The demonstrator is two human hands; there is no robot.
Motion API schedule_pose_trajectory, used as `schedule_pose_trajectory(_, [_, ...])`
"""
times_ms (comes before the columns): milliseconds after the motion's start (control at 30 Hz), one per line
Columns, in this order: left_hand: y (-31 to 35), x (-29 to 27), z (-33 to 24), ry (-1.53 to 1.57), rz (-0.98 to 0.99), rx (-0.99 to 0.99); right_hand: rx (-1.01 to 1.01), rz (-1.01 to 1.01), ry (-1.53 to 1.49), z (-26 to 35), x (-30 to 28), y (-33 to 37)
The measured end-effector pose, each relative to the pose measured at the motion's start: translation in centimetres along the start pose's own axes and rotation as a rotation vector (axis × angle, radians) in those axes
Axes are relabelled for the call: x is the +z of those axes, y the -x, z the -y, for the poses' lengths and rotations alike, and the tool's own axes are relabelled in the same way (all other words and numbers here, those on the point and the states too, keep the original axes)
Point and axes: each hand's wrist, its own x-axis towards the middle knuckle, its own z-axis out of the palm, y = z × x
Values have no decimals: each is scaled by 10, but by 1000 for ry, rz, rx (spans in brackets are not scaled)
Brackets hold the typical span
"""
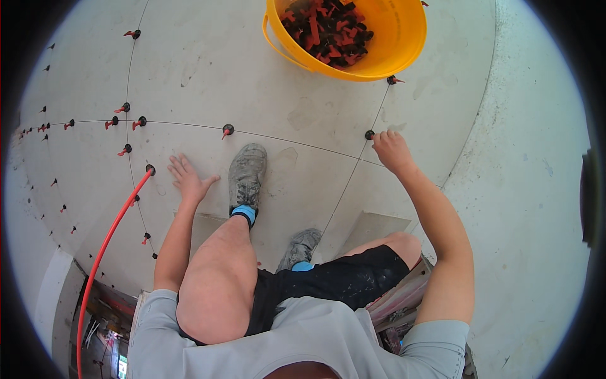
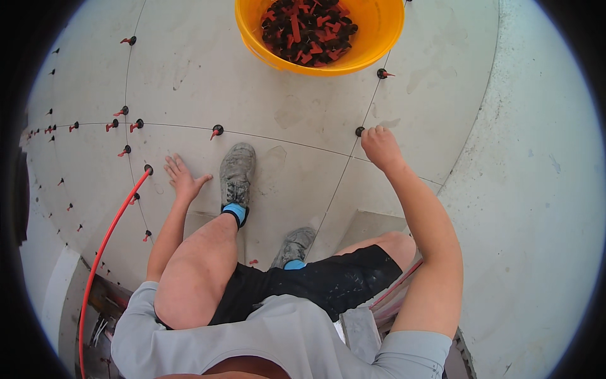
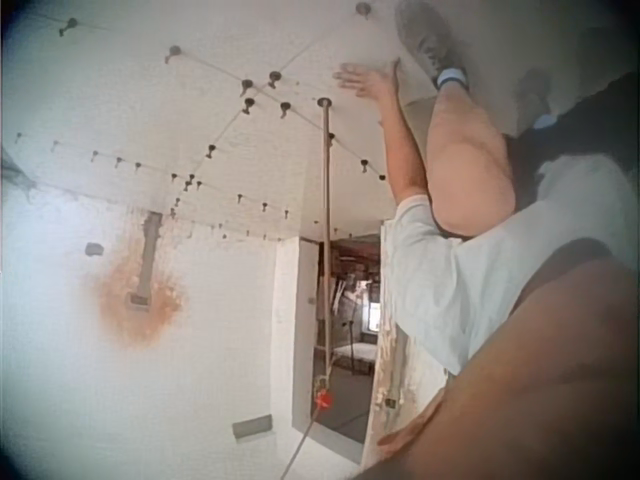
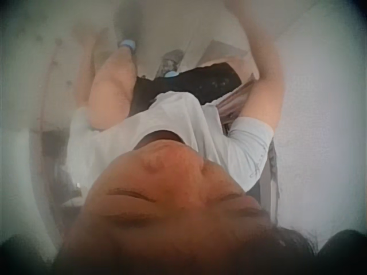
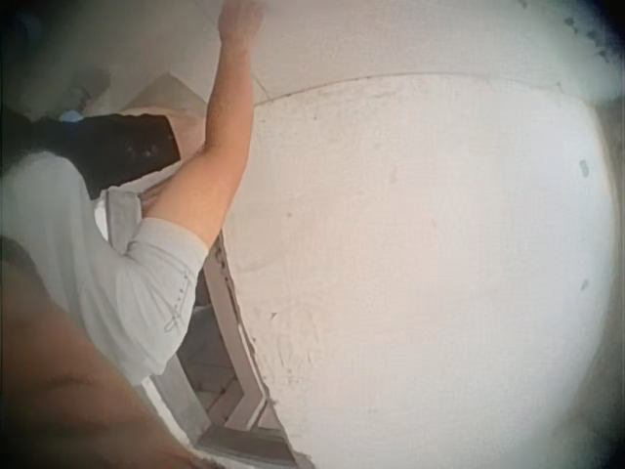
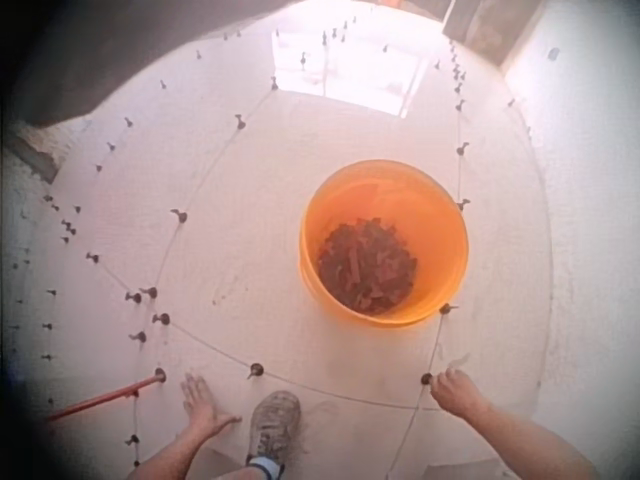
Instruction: The person installs red tile leveling clips and black wedges into a grid of white floor tiles. They repeatedly pick clips and wedges from a yellow bucket, insert them into the tile joints, and tighten them by hand to secure the leveling system.
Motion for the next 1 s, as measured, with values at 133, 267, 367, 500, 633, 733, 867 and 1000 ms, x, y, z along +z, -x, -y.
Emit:
schedule_pose_trajectory(133, [0,-1,-2,-2,14,10,99,36,-177,2,2,-3])
schedule_pose_trajectory(267, [0,0,1,-20,20,1,743,38,-451,32,0,-18])
schedule_pose_trajectory(367, [-3,-2,-3,-33,27,-2,1502,-170,-958,56,15,-39])
schedule_pose_trajectory(500, [-1,-3,-4,-18,37,5,1319,-41,-860,46,18,-32])
schedule_pose_trajectory(633, [2,-4,-1,-4,22,-29,898,-13,-577,39,-14,-18])
schedule_pose_trajectory(733, [3,-6,-4,5,27,-18,443,-86,-299,27,-9,1])
schedule_pose_trajectory(867, [1,-5,-5,3,36,-24,61,-12,14,6,-1,-2])
schedule_pose_trajectory(1000, [0,-5,-5,-2,37,-28,-24,114,-23,-4,5,-12])
